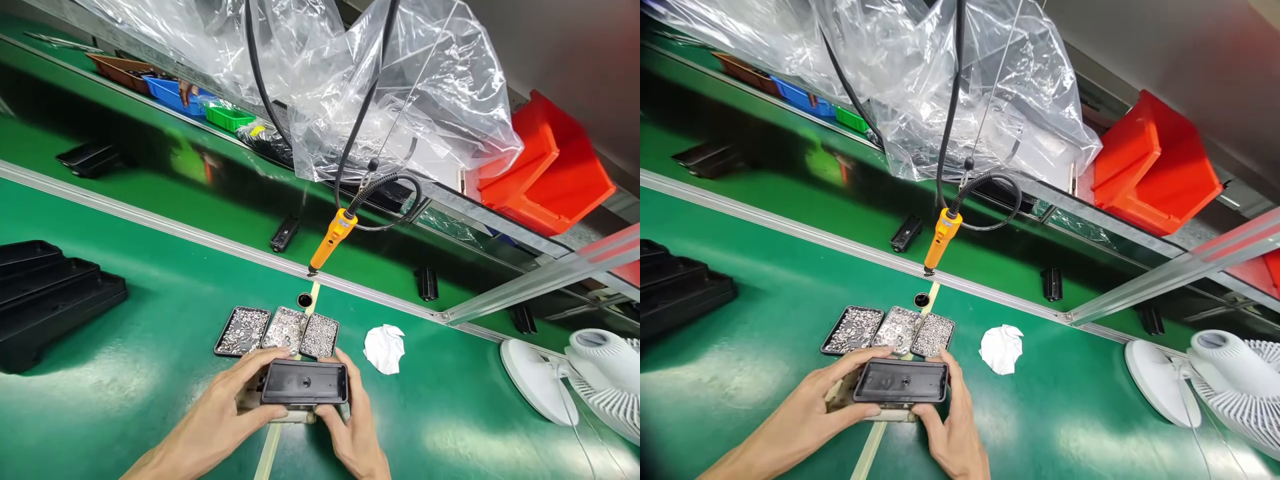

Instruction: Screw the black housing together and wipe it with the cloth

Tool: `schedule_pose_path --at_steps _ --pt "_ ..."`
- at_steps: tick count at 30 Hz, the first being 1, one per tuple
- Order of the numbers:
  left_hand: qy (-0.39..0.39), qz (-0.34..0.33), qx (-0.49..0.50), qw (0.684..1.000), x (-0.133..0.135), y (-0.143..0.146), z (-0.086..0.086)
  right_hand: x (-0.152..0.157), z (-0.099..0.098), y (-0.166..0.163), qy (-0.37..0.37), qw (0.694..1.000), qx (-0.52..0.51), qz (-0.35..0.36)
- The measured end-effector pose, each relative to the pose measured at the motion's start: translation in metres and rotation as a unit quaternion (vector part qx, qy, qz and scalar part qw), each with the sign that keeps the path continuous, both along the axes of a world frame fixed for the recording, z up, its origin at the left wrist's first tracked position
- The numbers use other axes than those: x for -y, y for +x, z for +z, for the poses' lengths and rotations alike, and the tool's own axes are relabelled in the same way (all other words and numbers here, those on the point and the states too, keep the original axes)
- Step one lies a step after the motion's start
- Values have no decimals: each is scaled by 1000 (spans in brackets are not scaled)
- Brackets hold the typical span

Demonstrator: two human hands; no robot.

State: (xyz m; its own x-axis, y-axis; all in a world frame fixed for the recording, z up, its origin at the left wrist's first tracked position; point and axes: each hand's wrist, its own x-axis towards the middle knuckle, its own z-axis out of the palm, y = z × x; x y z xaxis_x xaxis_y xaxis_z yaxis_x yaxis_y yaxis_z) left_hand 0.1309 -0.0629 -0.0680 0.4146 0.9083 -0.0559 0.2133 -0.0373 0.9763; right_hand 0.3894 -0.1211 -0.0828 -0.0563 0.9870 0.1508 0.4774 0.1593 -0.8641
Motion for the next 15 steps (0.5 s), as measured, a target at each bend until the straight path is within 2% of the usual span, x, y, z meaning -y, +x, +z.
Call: schedule_pose_path --at_steps 4,8,11,15 --pt "92 -6 -56 994 -1 -9 -22 3 -1 0 -25 999 32 23" --pt "147 -9 -112 983 -1 -17 -37 5 3 3 -52 996 62 45" --pt "180 -6 -146 973 0 -19 -42 5 9 7 -80 990 102 62" --pt "223 -24 -174 959 2 -18 -41 4 12 12 -100 983 127 82"
